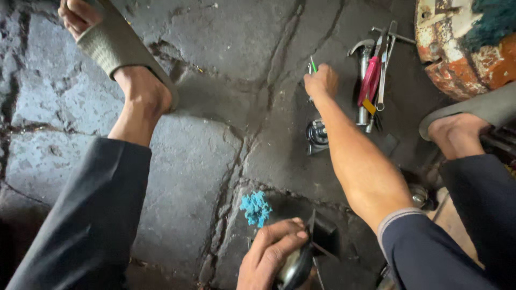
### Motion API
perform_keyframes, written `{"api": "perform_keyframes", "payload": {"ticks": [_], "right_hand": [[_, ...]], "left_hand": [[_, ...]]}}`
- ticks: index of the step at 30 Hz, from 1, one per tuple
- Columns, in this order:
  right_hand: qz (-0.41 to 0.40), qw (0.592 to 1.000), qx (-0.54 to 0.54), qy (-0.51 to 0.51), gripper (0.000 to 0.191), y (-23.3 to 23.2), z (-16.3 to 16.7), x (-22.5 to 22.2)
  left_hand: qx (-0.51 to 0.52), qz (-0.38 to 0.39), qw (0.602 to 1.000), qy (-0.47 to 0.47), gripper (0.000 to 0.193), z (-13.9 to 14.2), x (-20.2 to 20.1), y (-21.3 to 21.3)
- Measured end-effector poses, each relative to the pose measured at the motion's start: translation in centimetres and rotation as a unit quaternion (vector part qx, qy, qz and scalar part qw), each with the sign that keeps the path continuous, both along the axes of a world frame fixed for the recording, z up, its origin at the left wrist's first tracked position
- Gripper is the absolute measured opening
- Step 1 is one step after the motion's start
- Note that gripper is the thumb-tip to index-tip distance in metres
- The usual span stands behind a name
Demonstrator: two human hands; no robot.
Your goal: The person sits on the floor and uses a green screwdriver to tighten screws on a black cylindrical electrical component. They wipe the component with a blue cloth and continue adjusting the screws.
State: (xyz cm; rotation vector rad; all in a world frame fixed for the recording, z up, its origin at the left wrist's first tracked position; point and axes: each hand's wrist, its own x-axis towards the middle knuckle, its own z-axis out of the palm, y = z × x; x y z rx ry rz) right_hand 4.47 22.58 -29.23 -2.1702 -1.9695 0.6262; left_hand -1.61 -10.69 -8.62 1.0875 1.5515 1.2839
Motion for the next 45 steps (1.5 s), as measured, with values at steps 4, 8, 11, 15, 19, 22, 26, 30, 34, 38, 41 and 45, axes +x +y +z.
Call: {"api": "perform_keyframes", "payload": {"ticks": [4,8,11,15,19,22,26,30,34,38,41,45], "right_hand": [[0.031,0.973,-0.030,0.226,0.013,-0.9,3.7,1.6],[0.005,0.771,-0.209,0.601,0.015,-3.3,11.0,5.4],[0.024,0.658,-0.208,0.723,0.010,-7.6,18.5,8.8],[0.035,0.634,-0.190,0.749,0.018,-14.7,27.7,13.7],[0.086,0.623,-0.163,0.760,0.026,-21.2,32.4,17.4],[0.097,0.676,-0.113,0.721,0.034,-24.3,33.3,18.7],[0.045,0.695,-0.062,0.715,0.024,-26.3,32.8,18.7],[0.050,0.731,-0.036,0.679,0.019,-27.5,32.8,18.7],[0.043,0.775,-0.013,0.630,0.014,-29.5,33.6,18.4],[0.049,0.816,0.071,0.572,0.017,-30.8,34.5,17.7],[-0.060,0.800,-0.067,0.593,0.024,-29.4,34.5,18.1],[-0.125,0.708,-0.256,0.646,0.025,-26.5,33.3,19.3]], "left_hand": [[0.031,-0.023,0.998,0.054,0.051,1.8,-0.6,0.4],[0.074,-0.082,0.989,0.101,0.068,3.8,-0.9,0.2],[0.117,-0.107,0.974,0.160,0.077,5.3,-0.1,-0.1],[0.138,-0.152,0.960,0.190,0.085,7.1,1.4,-0.3],[0.187,-0.157,0.950,0.192,0.082,8.1,3.0,-0.4],[0.206,-0.162,0.938,0.226,0.077,8.8,3.9,-0.8],[0.221,-0.176,0.916,0.284,0.071,9.5,4.8,-1.2],[0.231,-0.187,0.912,0.283,0.065,9.8,5.0,-1.6],[0.244,-0.197,0.904,0.289,0.059,9.9,4.9,-2.0],[0.264,-0.197,0.896,0.298,0.049,10.1,5.0,-2.5],[0.289,-0.215,0.903,0.235,0.054,10.3,4.9,-2.8],[0.282,-0.242,0.900,0.227,0.056,10.6,5.2,-2.9]]}}
